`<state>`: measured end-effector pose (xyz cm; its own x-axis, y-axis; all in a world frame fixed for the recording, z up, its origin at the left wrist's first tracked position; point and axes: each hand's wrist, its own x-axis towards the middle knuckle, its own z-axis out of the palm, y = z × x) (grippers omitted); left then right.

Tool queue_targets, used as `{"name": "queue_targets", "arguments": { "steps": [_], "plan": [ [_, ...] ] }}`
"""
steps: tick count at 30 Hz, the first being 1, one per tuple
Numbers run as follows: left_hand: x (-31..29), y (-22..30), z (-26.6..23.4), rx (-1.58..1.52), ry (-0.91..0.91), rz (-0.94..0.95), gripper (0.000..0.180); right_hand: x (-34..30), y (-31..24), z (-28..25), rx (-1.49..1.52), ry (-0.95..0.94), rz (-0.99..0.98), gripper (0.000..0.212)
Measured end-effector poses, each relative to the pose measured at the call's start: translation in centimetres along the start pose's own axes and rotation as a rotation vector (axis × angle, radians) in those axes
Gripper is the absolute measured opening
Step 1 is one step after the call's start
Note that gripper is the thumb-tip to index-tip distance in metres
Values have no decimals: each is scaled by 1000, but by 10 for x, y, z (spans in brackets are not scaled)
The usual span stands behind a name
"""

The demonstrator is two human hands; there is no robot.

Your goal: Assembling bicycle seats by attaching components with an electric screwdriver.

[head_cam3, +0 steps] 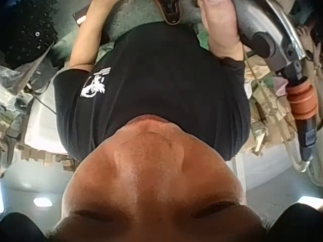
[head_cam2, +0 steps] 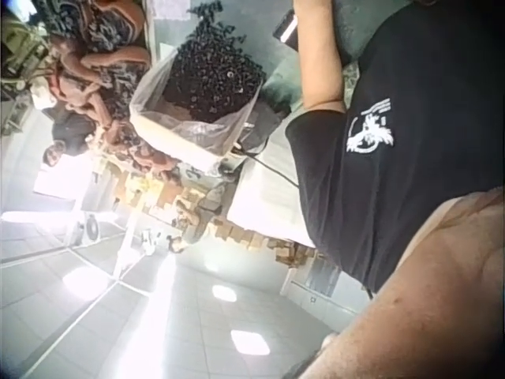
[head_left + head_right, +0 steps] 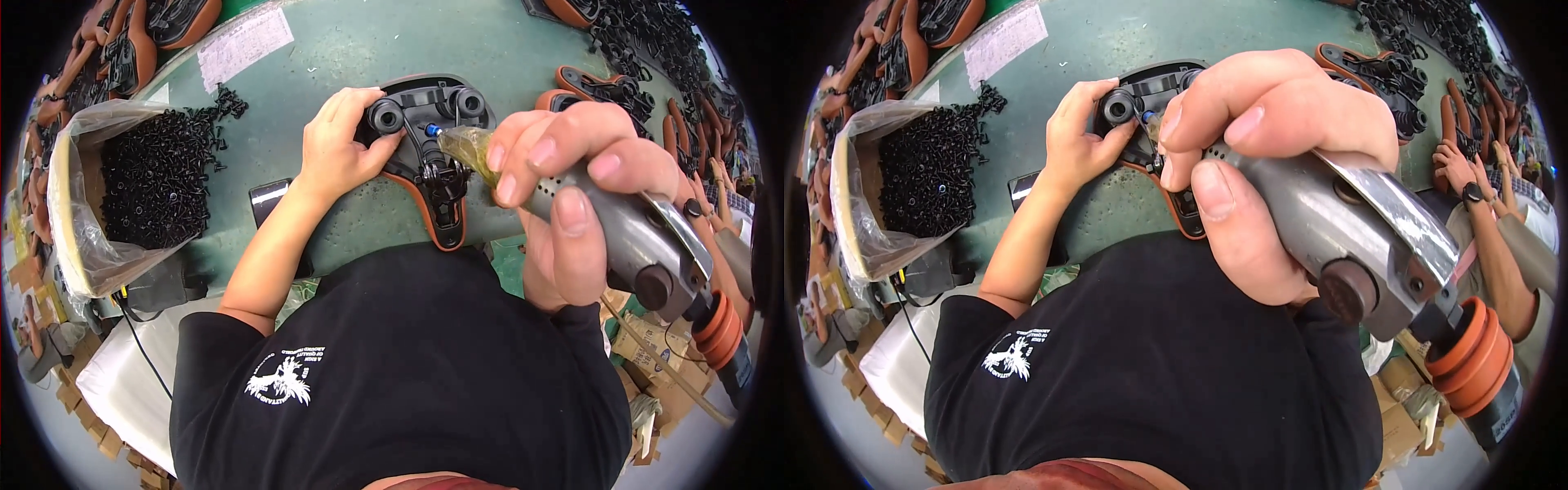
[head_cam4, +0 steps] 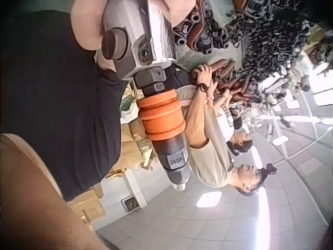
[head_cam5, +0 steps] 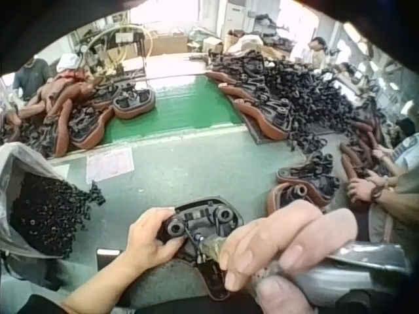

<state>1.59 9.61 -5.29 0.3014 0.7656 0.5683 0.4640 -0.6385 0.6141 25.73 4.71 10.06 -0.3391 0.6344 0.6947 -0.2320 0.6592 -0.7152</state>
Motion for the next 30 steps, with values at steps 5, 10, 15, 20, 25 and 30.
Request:
{"name": "queue_targets", "arguments": {
  "steps": [5, 10, 15, 20, 25, 30],
  "plan": [
    [-1, 3, -4, -147, -38, -82, 70, 1, 6, 8, -8, 50, 54, 39],
    [-6, 0, 13, -362, -4, -252, 67, 7, 14, 20, -11, 116, 100, 33],
    [-12, -7, 33, -471, 133, -288, 38, 13, 35, 32, -20, 69, 123, 30],
    [-15, -9, 37, -479, 172, -248, 34, 17, 46, 38, -182, -78, 129, 30],
    [-17, -9, 41, -458, 217, -266, 40, 22, 55, 53, -209, -160, 140, 29],
    [-18, -1, 31, -452, 194, -317, 36, 33, 55, 48, -277, -251, 190, 30]
  ]
}}
